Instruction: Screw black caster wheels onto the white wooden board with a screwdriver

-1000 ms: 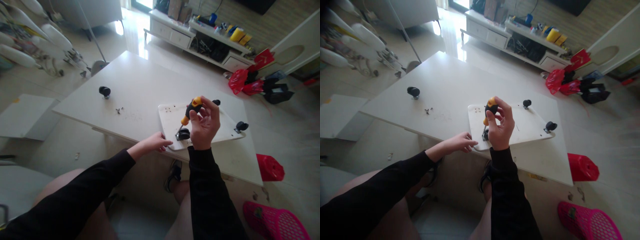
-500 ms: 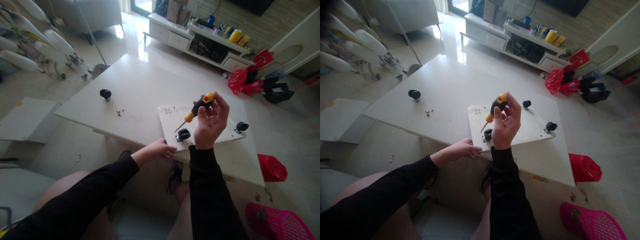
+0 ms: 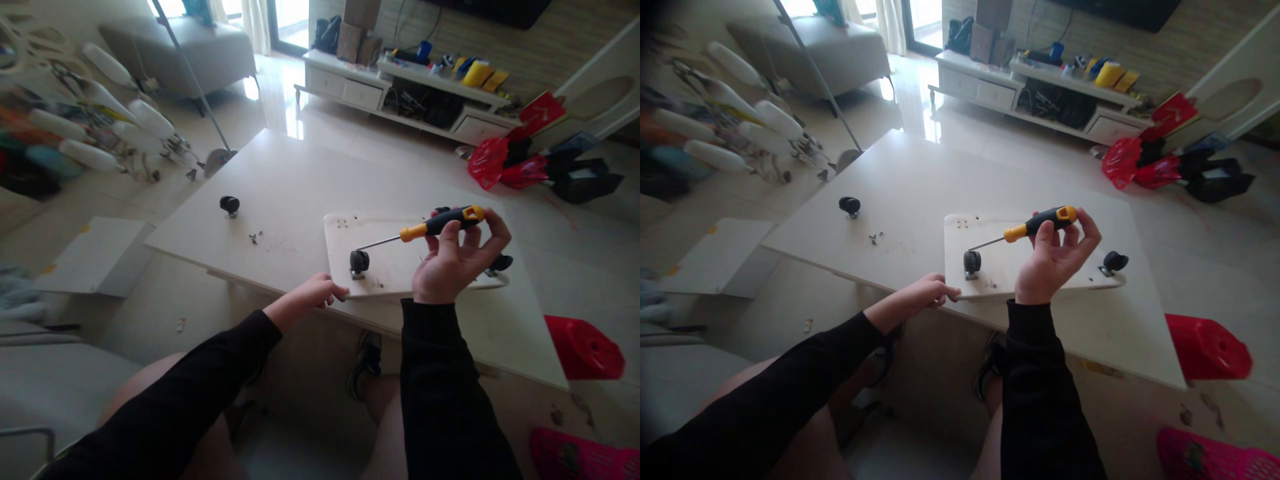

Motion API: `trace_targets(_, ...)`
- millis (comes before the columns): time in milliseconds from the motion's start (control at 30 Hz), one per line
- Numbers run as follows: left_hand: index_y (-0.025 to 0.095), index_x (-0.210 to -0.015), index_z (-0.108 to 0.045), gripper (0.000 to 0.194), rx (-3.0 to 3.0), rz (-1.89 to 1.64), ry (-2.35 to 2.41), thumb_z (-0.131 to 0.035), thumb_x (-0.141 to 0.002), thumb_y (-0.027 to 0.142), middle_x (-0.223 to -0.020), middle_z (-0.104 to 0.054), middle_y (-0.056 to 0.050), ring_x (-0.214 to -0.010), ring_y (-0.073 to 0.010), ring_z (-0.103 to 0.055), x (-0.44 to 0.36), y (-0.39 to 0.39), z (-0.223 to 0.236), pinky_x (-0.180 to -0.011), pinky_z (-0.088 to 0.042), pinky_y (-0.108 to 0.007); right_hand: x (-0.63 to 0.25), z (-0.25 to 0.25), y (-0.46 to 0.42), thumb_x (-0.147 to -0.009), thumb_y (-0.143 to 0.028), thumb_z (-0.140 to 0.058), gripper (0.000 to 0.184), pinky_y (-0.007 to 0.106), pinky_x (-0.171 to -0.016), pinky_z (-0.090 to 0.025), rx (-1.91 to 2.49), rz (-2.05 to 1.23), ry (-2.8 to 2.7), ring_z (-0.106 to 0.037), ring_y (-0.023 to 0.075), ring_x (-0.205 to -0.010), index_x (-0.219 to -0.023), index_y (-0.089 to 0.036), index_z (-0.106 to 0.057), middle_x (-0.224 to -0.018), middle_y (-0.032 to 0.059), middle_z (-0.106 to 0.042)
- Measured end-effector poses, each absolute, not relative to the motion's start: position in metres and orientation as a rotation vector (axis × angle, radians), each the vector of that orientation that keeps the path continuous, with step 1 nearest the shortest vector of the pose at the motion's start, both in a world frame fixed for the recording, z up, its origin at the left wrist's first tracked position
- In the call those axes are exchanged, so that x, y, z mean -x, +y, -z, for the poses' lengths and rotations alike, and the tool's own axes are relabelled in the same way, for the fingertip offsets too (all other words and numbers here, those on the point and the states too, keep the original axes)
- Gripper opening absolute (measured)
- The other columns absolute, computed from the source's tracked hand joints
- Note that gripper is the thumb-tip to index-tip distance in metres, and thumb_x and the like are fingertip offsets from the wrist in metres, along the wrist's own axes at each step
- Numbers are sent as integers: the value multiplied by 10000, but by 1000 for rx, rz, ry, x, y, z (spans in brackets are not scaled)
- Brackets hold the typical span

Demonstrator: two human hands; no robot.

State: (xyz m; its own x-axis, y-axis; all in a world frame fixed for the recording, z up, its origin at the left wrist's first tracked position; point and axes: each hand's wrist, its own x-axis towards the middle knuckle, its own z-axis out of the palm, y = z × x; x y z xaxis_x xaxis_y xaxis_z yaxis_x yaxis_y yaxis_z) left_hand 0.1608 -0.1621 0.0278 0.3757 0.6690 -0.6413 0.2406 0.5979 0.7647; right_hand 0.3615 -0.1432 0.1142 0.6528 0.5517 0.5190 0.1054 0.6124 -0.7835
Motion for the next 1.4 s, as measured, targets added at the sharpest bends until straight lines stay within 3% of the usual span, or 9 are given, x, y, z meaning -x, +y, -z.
trace_targets(133,144,-739,-657,284,-954,-361,1233,-825,-713,372,-727,-646,-58,-570,-89,-406,-126,-141,-27,-512,-259,-250,-361,-116,-146,-812,-194,-709,463,537,-927,-683,924,-319,-795,-774,193,-1017,-1223,-315,-532,-1184,-15,-628)
trace_targets(300,179,-789,-663,325,-1019,-503,1415,-853,-676,418,-696,-619,-29,-593,-111,-481,-86,-115,-26,-539,-348,-247,-359,-119,-149,-837,-209,-721,434,517,-954,-686,904,-296,-732,-751,217,-1110,-1211,-332,-541,-1260,11,-619)
trace_targets(433,165,-822,-678,267,-1033,-632,1462,-806,-727,379,-740,-664,-38,-583,-102,-519,-56,-95,-31,-560,-405,-241,-363,-117,-147,-826,-222,-742,428,457,-892,-708,909,-299,-680,-762,242,-1100,-1181,-360,-546,-1291,16,-617)
trace_targets(533,176,-1003,-719,277,-1078,-690,1585,-723,-827,390,-945,-771,-78,-666,-138,-636,-25,-79,-33,-636,-492,-275,-368,-114,-146,-819,-218,-743,441,438,-865,-711,924,-319,-652,-777,245,-1065,-1186,-362,-544,-1303,22,-626)
trace_targets(700,170,-931,-785,158,-1521,-631,2164,-688,-855,270,-957,-807,-113,-885,-237,-714,22,-62,-13,-821,-522,-329,-373,-110,-144,-816,-241,-738,435,446,-884,-708,959,-313,-664,-768,257,-1098,-1180,-385,-548,-1274,17,-625)
trace_targets(900,167,-1090,-830,307,-1686,-467,2217,-706,-901,375,-1099,-788,-131,-960,-255,-718,12,-56,19,-868,-513,-326,-373,-109,-142,-811,-205,-759,440,408,-815,-709,924,-337,-656,-790,233,-1014,-1180,-352,-570,-1229,10,-635)
trace_targets(1067,196,-1132,-838,347,-1760,-338,2313,-623,-942,390,-1246,-729,-152,-1078,-326,-681,-2,-52,20,-947,-482,-421,-370,-110,-140,-844,-244,-747,428,397,-781,-704,962,-338,-645,-800,195,-976,-1208,-326,-538,-1200,-16,-642)
trace_targets(1300,200,-1007,-851,264,-1805,-337,2307,-638,-927,335,-1212,-743,-149,-1117,-338,-666,-4,-55,16,-953,-479,-429,-368,-110,-139,-838,-253,-746,437,402,-794,-706,981,-361,-640,-795,180,-993,-1203,-332,-519,-1180,-30,-639)
trace_targets(1400,183,-1008,-842,244,-1759,-499,2263,-673,-910,328,-1082,-782,-133,-1004,-296,-712,-7,-53,0,-927,-509,-388,-366,-110,-140,-834,-262,-752,450,392,-796,-705,985,-369,-631,-790,175,-1001,-1211,-334,-517,-1174,-33,-641)
